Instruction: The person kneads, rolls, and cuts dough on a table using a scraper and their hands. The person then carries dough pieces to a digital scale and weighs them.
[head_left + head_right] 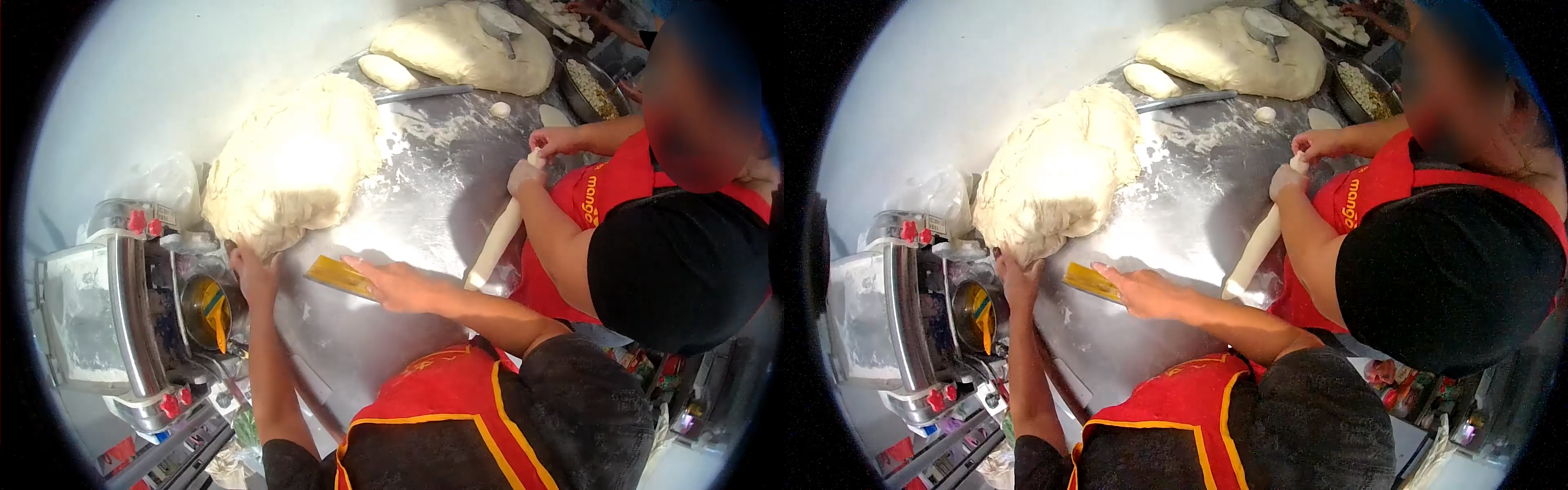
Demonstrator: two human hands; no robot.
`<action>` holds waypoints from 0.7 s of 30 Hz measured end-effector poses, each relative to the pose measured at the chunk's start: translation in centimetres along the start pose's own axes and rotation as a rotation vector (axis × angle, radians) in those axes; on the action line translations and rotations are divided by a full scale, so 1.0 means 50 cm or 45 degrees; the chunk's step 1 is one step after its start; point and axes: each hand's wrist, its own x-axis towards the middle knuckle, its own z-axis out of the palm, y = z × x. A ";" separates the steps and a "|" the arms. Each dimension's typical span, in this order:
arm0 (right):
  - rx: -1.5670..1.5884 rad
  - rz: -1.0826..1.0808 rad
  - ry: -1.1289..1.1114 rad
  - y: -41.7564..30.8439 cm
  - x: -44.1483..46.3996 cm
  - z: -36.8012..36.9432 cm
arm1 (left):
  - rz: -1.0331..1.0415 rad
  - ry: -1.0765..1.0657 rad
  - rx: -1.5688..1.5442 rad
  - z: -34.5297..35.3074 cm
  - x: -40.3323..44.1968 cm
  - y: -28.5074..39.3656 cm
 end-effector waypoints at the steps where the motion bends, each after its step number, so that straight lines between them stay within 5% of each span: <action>1: 0.014 -0.021 0.004 0.000 0.000 0.006 | 0.009 0.077 0.074 -0.004 0.000 -0.002; 5: 0.070 -0.053 -0.002 -0.001 0.003 0.031 | 0.053 0.228 0.114 0.064 0.023 -0.077; 10: 0.002 -0.056 -0.014 -0.002 0.004 0.047 | 0.086 0.197 -0.334 0.099 0.028 -0.056; 21: 0.081 -0.076 -0.071 -0.016 0.005 0.076 | -0.016 0.118 -0.292 0.095 0.015 -0.044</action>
